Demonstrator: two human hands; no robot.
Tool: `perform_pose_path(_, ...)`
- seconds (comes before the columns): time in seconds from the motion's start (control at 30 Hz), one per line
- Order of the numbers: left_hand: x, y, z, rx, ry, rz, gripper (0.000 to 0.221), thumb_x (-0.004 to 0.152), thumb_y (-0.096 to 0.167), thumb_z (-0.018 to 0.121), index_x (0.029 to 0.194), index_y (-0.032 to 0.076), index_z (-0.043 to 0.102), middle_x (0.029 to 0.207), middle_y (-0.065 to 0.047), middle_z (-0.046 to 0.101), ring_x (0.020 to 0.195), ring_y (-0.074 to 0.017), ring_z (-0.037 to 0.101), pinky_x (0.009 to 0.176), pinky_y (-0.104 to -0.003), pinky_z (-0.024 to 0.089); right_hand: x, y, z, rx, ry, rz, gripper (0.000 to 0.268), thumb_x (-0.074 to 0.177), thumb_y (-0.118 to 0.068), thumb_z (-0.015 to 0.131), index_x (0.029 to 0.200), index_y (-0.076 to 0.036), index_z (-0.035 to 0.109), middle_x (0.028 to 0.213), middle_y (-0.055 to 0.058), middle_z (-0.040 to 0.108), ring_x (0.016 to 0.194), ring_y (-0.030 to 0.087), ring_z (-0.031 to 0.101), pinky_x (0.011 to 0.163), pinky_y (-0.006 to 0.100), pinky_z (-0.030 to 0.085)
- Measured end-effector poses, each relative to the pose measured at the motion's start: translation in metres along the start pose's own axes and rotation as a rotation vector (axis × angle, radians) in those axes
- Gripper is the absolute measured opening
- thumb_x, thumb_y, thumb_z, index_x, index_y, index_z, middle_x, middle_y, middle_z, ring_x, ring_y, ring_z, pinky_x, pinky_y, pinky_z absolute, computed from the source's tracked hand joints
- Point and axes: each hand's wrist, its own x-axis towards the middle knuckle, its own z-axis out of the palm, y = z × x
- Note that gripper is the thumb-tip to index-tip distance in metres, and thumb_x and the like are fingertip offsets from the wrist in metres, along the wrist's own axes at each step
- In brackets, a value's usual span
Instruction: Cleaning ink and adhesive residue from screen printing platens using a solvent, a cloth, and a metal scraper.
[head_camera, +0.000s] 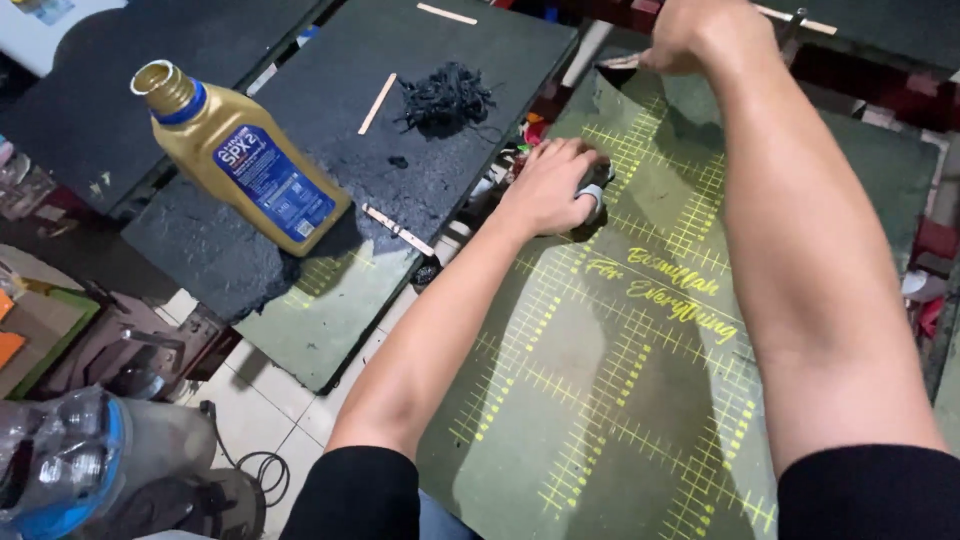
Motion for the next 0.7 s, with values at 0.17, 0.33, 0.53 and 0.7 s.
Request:
perform_pose_path(0.17,0.004,-0.009,0.001,0.013,-0.048,-0.020,0.066,0.081,0.032,0.046,0.139,0.002,0.054,0.152,-0.028,0.046,0.143,-0.0422,0.040,0.121,-0.063,0.024,-0.028,-0.012,-0.017,0.174,-0.029,0.129,0.048,0.099,-0.032,0.058,0.127,0.005,0.071,0.127,0.035,0.068,0.114,0.056,0.066,0.096,0.057,0.053)
perform_pose_path(0.33,-0.003,-0.003,0.003,-0.047,-0.031,-0.035,0.066,0.080,0.034,0.046,0.135,0.001,0.056,0.146,-0.022,0.052,0.139,-0.0383,0.041,0.117,-0.059,0.029,-0.130,-0.037,-0.052,0.220,-0.133,0.148,0.035,0.111,-0.028,0.052,0.139,-0.013,0.067,0.112,0.026,0.074,0.092,0.043,0.068,0.081,0.056,0.056)
perform_pose_path(0.53,-0.005,-0.003,0.003,-0.045,0.007,0.002,0.060,0.082,0.030,0.048,0.137,0.008,0.059,0.138,-0.015,0.059,0.130,-0.0341,0.048,0.113,-0.054,0.032,-0.110,-0.041,-0.039,0.096,-0.195,0.090,0.035,0.104,-0.031,0.060,0.133,-0.018,0.072,0.116,0.020,0.078,0.096,0.040,0.072,0.081,0.054,0.058)
perform_pose_path(0.7,-0.001,-0.004,-0.007,-0.066,-0.058,0.081,0.071,0.078,0.027,0.046,0.146,0.007,0.052,0.147,-0.023,0.051,0.134,-0.0390,0.045,0.113,-0.055,0.034,-0.064,-0.044,-0.018,0.171,-0.134,0.056,0.038,0.108,-0.030,0.055,0.131,-0.004,0.071,0.129,0.025,0.069,0.107,0.047,0.067,0.088,0.058,0.055)
